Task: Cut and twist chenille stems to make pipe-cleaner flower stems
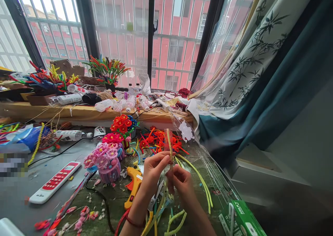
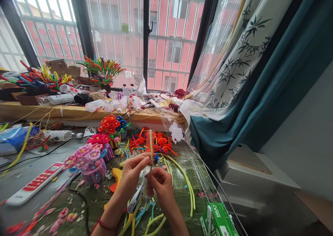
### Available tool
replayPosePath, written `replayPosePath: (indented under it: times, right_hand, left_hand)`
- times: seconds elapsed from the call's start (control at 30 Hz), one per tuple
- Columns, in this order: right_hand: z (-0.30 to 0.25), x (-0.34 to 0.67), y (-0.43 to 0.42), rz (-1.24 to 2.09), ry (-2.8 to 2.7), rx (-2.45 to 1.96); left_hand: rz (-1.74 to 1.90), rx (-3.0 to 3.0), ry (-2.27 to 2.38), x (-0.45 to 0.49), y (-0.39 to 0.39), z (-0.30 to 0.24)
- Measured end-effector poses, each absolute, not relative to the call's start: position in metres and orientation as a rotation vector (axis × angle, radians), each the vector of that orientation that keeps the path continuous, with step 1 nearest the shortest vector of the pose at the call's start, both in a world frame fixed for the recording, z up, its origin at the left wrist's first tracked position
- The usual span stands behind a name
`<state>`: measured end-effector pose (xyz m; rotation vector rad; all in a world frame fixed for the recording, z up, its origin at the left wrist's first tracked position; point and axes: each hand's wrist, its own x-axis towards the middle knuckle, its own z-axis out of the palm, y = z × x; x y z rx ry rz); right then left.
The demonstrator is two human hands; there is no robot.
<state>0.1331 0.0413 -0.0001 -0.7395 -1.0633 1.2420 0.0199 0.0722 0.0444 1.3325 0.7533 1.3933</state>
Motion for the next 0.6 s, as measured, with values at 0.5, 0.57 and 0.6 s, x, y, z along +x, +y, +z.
replayPosePath:
  times: [0.5,0.57,0.6]
  right_hand:
    - [-0.0012,0.1317,0.0404,1.226,-1.021,-0.730]
    - [-0.0008,0.1321,0.0402,1.218,-1.018,-0.737]
    - [-0.0007,0.1323,0.0401,1.215,-1.017,-0.743]
  left_hand:
    - [1.405,1.236,0.755,0.0237,0.0730,0.0374]
    - [1.409,1.252,0.741,0.0237,0.0741,0.0364]
    - [1.409,1.260,0.733,0.0237,0.0748,0.0359]
